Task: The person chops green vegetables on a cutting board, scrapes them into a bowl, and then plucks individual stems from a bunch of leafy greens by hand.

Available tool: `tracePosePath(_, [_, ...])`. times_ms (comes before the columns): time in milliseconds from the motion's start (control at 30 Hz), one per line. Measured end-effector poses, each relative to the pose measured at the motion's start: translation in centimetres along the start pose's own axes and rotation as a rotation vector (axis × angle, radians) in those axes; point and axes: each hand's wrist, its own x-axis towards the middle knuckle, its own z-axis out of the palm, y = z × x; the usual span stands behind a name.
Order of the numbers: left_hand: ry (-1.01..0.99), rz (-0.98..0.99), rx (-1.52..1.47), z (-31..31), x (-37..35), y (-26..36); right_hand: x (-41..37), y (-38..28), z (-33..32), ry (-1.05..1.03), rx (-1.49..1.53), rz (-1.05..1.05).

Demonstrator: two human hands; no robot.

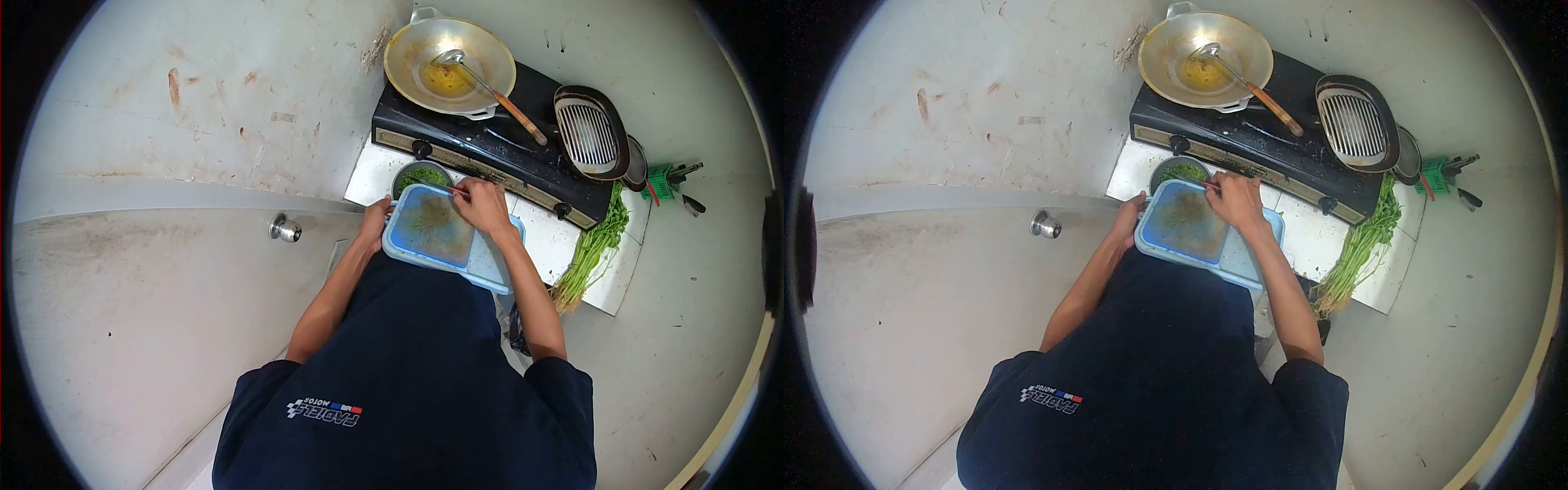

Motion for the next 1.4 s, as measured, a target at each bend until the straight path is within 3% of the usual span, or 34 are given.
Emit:
tracePosePath(167, [0.041,0.009,-0.022,-0.1,-0.2,0.0,0.4,0.2,0.9,-0.047,-0.090,0.069])
tracePosePath(267, [0.012,-0.009,-0.011,-0.9,0.4,-0.4,0.5,0.3,1.6,0.022,0.049,0.007])
tracePosePath(467, [-0.007,-0.027,-0.058,-0.3,0.2,-0.3,0.3,-0.6,-0.7,-0.069,-0.054,0.070])
tracePosePath(667, [-0.137,-0.029,0.021,-2.5,3.3,-1.8,0.2,-3.3,-7.2,-0.122,0.012,-0.264])
tracePosePath(1000, [-0.110,-0.034,0.018,-1.8,2.0,-1.1,3.0,-6.4,-10.4,-0.344,-0.197,-0.276])
tracePosePath(1300, [-0.064,-0.024,-0.002,-1.4,1.4,-1.1,5.2,-7.0,-9.1,-0.369,-0.231,-0.347])
tracePosePath(1400, [-0.062,-0.019,0.007,-1.2,1.1,-0.9,5.6,-6.1,-8.2,-0.207,-0.304,-0.364])
